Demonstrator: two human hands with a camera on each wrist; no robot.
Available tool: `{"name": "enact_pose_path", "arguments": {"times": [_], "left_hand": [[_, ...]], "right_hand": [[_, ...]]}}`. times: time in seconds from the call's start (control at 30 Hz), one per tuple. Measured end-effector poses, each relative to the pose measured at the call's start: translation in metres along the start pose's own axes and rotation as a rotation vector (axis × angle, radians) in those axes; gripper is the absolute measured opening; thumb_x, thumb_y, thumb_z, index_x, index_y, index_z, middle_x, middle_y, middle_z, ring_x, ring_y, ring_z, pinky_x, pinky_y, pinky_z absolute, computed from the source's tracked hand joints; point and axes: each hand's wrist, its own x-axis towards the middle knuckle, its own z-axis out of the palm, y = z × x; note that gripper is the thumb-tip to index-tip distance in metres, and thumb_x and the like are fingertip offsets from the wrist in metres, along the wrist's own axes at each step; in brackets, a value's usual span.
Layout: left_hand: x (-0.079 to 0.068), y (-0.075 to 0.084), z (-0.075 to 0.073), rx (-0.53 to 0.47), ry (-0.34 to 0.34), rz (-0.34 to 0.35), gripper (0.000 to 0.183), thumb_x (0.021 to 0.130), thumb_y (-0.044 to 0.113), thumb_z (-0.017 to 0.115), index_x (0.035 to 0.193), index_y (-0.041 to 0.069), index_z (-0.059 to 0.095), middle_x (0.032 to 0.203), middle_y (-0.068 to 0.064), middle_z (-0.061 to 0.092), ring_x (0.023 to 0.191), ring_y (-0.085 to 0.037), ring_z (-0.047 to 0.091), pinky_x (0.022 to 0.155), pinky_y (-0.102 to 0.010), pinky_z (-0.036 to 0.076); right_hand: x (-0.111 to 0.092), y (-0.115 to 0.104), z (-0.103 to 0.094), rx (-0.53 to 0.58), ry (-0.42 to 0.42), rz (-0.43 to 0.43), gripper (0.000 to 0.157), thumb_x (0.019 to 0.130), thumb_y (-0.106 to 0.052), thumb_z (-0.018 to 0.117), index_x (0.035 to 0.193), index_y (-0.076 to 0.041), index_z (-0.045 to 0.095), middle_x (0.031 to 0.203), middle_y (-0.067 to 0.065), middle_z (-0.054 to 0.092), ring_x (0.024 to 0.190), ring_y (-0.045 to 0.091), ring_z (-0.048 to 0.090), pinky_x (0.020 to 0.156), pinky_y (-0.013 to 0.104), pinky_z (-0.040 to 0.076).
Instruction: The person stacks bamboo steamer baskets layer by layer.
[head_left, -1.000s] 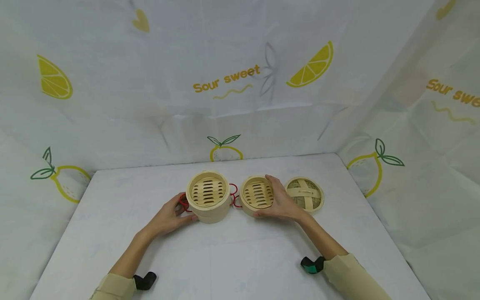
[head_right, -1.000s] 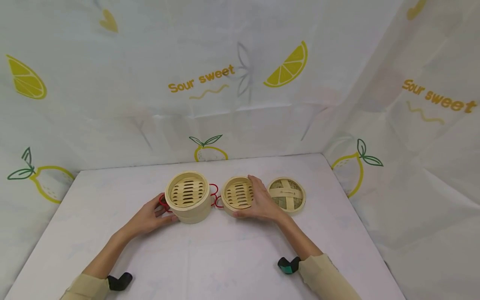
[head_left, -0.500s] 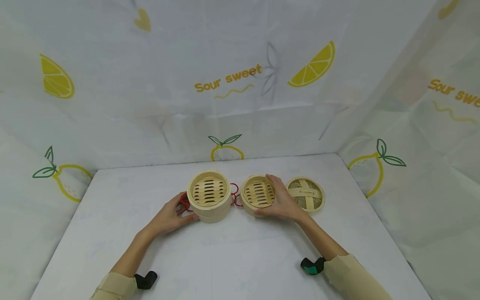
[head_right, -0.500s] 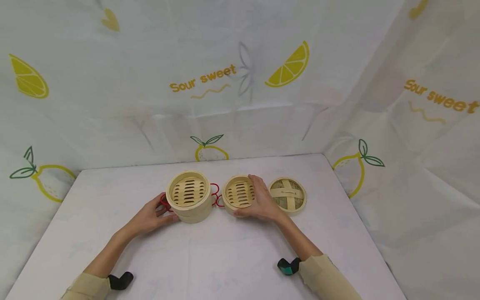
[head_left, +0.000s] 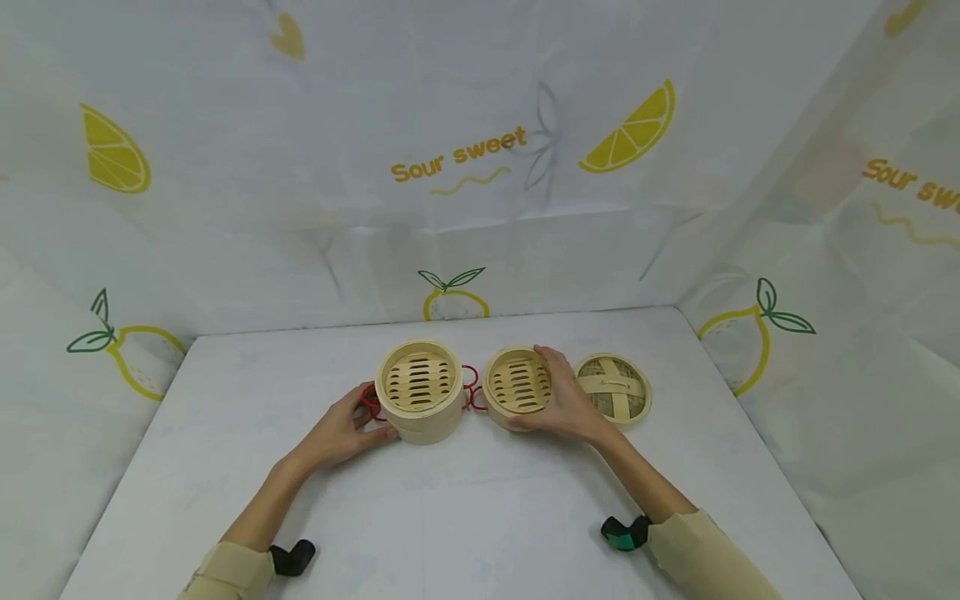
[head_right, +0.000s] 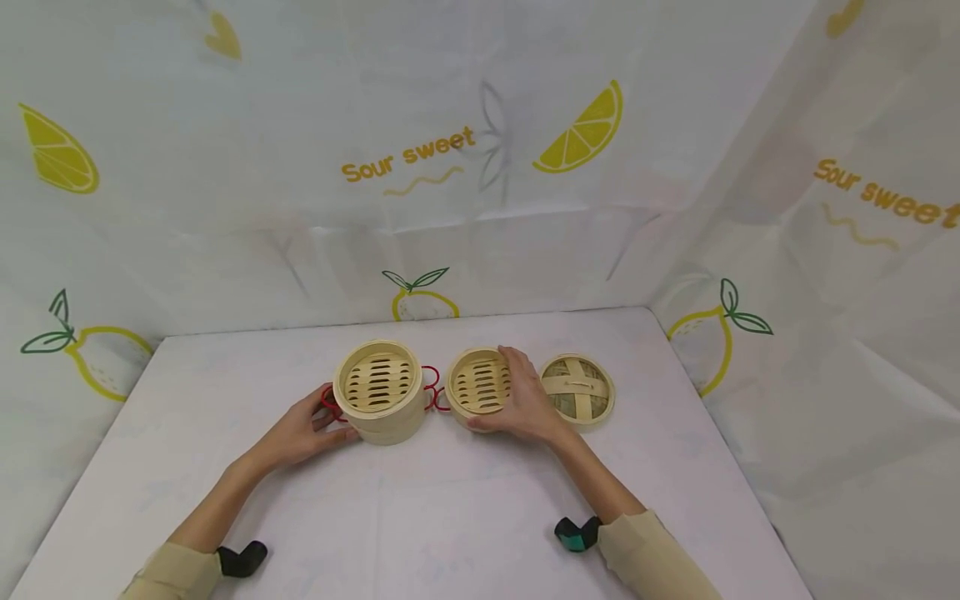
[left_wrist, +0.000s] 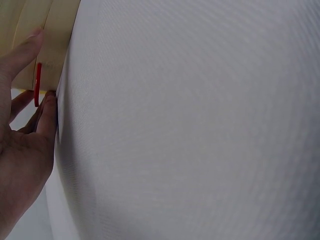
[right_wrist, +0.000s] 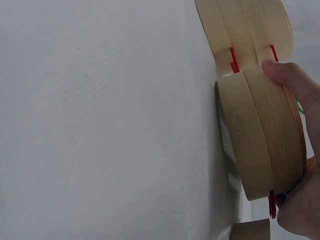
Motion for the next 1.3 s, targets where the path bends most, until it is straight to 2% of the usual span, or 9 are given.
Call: {"name": "enact_pose_path", "arguments": {"times": [0.8,1.3], "left_hand": [[0.001,0.004,-0.001,-0.012,-0.003,-0.023,0.082,0.089,0.026,0.093,0.156,0.006,0.050,0.149,-0.017,0.064,0.143,-0.039,0.062,0.122,-0.048,0.053],[0.001,0.002,-0.001,-0.019,-0.004,-0.035,0.084,0.088,0.029,0.093,0.157,0.006,0.049,0.150,-0.017,0.064,0.144,-0.039,0.061,0.122,-0.049,0.053]], "right_hand": [[-0.005,-0.008,-0.012,-0.008,0.049,-0.015,0.135,0.066,-0.036,0.103,0.169,-0.001,0.024,0.175,0.027,0.028,0.162,0.049,0.030,0.134,0.071,0.030],[-0.010,-0.022,-0.026,-0.020,0.066,-0.015,0.134,0.068,-0.035,0.103,0.171,-0.005,0.023,0.176,0.024,0.026,0.164,0.047,0.028,0.134,0.072,0.030]]}}
